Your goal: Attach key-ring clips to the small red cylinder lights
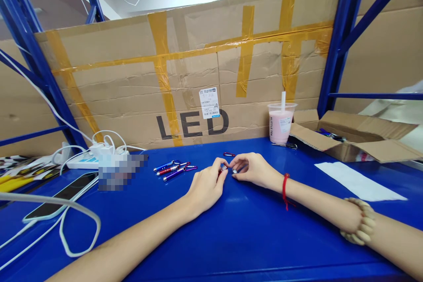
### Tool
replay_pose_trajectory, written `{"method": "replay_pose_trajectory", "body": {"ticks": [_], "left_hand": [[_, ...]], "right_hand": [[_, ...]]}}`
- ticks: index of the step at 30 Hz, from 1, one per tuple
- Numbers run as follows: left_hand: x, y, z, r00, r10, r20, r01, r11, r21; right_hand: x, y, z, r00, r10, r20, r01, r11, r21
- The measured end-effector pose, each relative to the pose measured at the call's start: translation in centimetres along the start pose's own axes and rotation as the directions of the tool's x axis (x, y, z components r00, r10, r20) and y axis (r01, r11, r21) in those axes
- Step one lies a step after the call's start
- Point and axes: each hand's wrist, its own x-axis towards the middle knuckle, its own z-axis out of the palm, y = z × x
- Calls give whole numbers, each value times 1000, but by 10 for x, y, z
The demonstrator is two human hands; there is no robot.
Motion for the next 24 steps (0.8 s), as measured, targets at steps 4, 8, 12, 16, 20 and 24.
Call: {"method": "replay_pose_trajectory", "body": {"ticks": [4, 8, 12, 16, 20, 24], "left_hand": [[0, 1, 0, 1000, -6, -2, 6, 1000, -3], [0, 1, 0, 1000, -9, -3, 9, 1000, -16], [0, 1, 0, 1000, -17, -4, 17, 1000, -12], [0, 1, 1, 1000, -26, -9, 26, 1000, -4], [-1, -1, 2, 1000, -4, -10, 4, 1000, -11], [-1, -3, 3, 1000, 20, -8, -21, 999, -30]], "right_hand": [[0, -1, 1, 999, 27, -29, -25, 997, 66], [1, -2, 0, 999, 6, -35, -2, 993, 117], [4, -1, -2, 998, -35, -50, 40, 993, 109], [4, 0, -2, 992, -80, -94, 82, 996, 25], [3, -1, -4, 980, -122, -157, 117, 992, -43], [2, -4, -6, 964, -160, -213, 151, 987, -58]]}}
